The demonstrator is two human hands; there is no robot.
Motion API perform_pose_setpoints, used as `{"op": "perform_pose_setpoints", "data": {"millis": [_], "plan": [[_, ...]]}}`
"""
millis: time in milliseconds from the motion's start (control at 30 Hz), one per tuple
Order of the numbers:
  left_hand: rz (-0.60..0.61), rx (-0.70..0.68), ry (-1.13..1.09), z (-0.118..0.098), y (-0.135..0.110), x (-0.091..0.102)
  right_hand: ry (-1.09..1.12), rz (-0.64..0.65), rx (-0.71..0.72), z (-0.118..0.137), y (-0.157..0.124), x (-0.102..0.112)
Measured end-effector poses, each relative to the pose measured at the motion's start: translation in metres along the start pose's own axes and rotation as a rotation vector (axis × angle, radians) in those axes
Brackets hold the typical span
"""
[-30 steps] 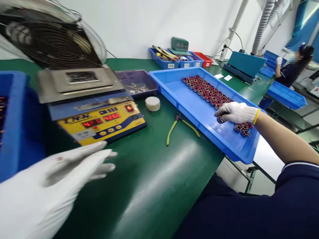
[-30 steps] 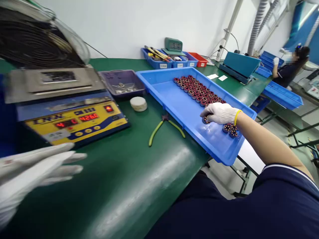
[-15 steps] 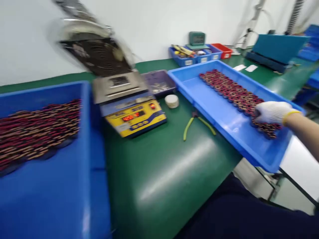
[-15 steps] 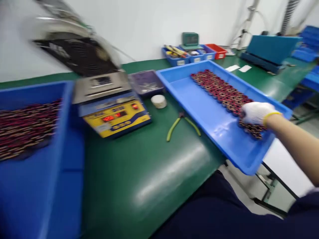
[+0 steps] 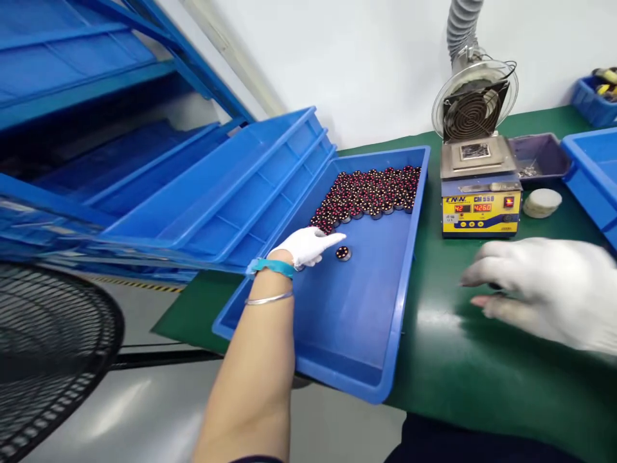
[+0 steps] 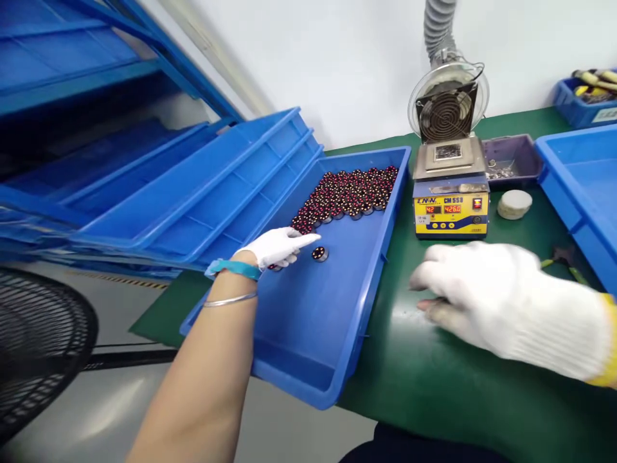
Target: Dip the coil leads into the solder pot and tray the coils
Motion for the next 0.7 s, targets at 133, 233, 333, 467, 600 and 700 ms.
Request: {"op": "perform_pose_setpoints", "data": {"millis": [133, 233, 333, 467, 600, 700], "plan": [[0.075, -0.066, -0.053, -0.01, 0.003, -0.023, -0.052, 0.148, 0.138, 0.024, 0.031, -0.022], [0.076, -0.138, -0.135, -0.022, 0.007, -0.034, -0.028, 0.218, 0.101, 0.012, 0.024, -0.03], [0.111, -0.222, -0.279, -0.042, -0.007, -0.033, 0.064, 0.089, 0.022, 0.003, 0.02, -0.025], [0.188, -0.384, -0.869, -0.091, -0.054, -0.036, 0.246, -0.196, -0.147, 0.002, 0.027, -0.01], [0.351, -0.371, -1.176, -0.149, -0.093, -0.074, 0.381, -0.44, -0.26, 0.003, 0.032, 0.002], [0.45, -0.428, -1.212, -0.18, -0.103, -0.105, 0.374, -0.531, -0.262, -0.002, 0.033, 0.004]]}}
Point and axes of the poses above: each hand's wrist, its own y-axis towards the middle knuckle, its own x-axis out of the back of the hand, z = x × y, the point moved 2 cm from there along y, towards the middle knuckle, and after that the axes turned 2 degrees about x, right-handed, at the moved point
